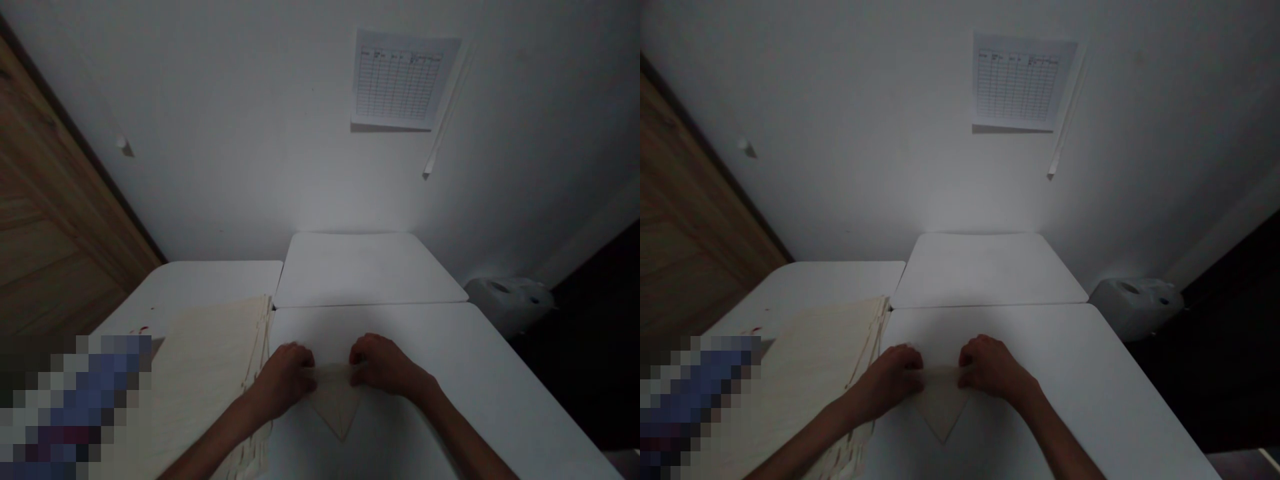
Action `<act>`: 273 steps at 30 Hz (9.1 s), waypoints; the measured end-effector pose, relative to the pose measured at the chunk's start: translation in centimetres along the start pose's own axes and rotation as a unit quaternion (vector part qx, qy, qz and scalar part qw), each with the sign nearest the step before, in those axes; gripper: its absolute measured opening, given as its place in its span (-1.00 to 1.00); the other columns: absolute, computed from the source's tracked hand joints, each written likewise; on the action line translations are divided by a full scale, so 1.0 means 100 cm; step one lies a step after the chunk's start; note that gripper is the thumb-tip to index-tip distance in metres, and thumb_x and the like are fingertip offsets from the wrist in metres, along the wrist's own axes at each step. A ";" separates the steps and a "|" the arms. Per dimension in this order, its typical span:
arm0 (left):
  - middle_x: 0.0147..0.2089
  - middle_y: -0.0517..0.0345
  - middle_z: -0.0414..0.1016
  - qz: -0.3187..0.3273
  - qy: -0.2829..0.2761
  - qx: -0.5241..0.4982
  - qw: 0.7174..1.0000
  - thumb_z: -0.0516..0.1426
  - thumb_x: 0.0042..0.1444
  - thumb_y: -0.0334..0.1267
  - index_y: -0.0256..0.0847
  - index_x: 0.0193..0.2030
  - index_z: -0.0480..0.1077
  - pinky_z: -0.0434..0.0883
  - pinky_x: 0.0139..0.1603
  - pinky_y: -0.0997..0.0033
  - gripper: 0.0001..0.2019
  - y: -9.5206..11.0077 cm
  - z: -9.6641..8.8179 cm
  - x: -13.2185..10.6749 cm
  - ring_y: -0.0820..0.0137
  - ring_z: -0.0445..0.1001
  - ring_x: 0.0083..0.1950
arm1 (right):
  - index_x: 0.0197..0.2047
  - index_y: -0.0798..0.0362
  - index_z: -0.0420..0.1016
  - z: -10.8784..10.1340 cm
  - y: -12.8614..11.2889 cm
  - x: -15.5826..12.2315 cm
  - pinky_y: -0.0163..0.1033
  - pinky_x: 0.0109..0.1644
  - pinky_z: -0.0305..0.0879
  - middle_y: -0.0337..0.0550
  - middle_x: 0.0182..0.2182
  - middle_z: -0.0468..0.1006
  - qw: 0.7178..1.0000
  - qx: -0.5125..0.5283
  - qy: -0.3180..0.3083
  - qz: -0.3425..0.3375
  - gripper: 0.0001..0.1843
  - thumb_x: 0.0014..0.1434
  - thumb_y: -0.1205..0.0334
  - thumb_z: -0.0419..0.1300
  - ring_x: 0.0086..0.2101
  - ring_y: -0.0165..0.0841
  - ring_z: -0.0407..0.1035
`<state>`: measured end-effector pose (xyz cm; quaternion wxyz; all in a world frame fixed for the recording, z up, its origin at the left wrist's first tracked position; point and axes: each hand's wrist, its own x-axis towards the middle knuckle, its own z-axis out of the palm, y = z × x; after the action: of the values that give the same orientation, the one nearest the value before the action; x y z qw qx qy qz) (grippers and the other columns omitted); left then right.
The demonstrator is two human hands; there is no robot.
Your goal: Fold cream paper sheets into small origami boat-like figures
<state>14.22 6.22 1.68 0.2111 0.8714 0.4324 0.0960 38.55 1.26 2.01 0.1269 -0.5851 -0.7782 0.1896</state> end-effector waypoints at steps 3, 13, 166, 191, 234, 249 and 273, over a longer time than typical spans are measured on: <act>-0.18 0.07 0.48 0.007 0.023 -0.007 1.000 0.22 -0.12 -0.37 -0.20 -0.16 0.46 0.34 -0.09 0.28 -0.70 -0.002 0.005 -0.006 0.21 0.42 -0.10 | -0.25 -0.02 0.54 0.001 0.000 -0.002 -0.29 -0.26 0.21 -0.21 -0.33 0.53 1.000 -0.005 0.019 -0.005 -0.71 -0.09 0.15 0.38 -0.31 -0.30 0.39; -0.29 0.07 0.44 0.242 0.261 0.026 0.934 0.05 0.01 -0.52 -0.19 -0.24 0.40 0.33 -0.30 0.32 -0.77 0.003 -0.028 -0.003 0.31 0.36 -0.28 | -0.25 0.02 0.49 -0.015 -0.006 -0.013 -0.23 -0.20 0.23 -0.15 -0.31 0.53 0.939 -0.086 0.280 -0.183 -0.81 0.16 0.45 0.12 -0.29 -0.32 0.29; 0.16 -0.25 0.37 0.151 0.171 0.326 0.917 -0.03 0.18 -0.29 -0.38 0.09 0.34 0.40 -0.01 0.14 -0.62 0.025 0.069 -0.090 0.04 0.38 0.13 | 0.10 -0.07 0.37 0.039 -0.024 -0.043 0.02 0.06 0.20 -0.06 -0.01 0.42 0.983 -0.079 0.105 -0.131 -0.62 0.20 0.33 0.13 -0.03 -0.17 0.24; 0.04 -0.05 0.45 0.183 0.066 0.203 0.960 -0.02 0.04 -0.65 -0.26 -0.06 0.39 0.37 0.04 0.16 -0.62 0.023 0.044 -0.034 0.21 0.43 0.03 | 0.06 -0.02 0.40 0.034 -0.006 -0.060 0.02 0.03 0.23 0.00 -0.04 0.45 0.963 -0.147 0.171 -0.148 -0.63 0.17 0.36 0.12 -0.08 -0.18 0.32; 0.19 -0.09 0.35 0.237 0.022 0.213 0.948 -0.06 0.17 -0.57 -0.29 0.15 0.27 0.31 0.11 0.20 -0.58 0.034 0.046 -0.032 0.23 0.39 0.10 | 0.17 -0.14 0.32 0.027 0.011 -0.076 0.08 0.09 0.20 0.00 0.08 0.32 0.970 -0.185 0.155 0.032 -0.59 0.25 0.21 0.08 0.07 -0.10 0.20; 0.05 -0.05 0.46 0.313 0.053 0.133 0.939 -0.03 0.14 -0.61 -0.31 0.09 0.30 0.39 0.07 0.19 -0.60 0.015 0.034 -0.028 0.22 0.41 0.06 | -0.01 -0.04 0.43 0.032 -0.005 -0.050 -0.06 0.10 0.23 -0.08 0.00 0.43 0.976 -0.097 0.172 -0.093 -0.75 0.26 0.33 0.08 0.00 -0.23 0.27; -0.15 0.07 0.36 0.072 0.073 0.058 0.993 0.08 0.16 -0.38 -0.18 -0.17 0.39 0.35 -0.11 0.25 -0.87 -0.004 0.008 -0.020 0.27 0.36 -0.12 | 0.03 -0.04 0.38 0.015 -0.035 -0.008 -0.13 0.05 0.19 -0.12 -0.03 0.44 0.982 -0.086 0.065 -0.152 -0.71 0.27 0.35 0.04 -0.08 -0.27 0.30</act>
<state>13.00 4.55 0.84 0.1206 0.9019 0.3872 0.1486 35.16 -0.58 2.19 0.1540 -0.4799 -0.8615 0.0617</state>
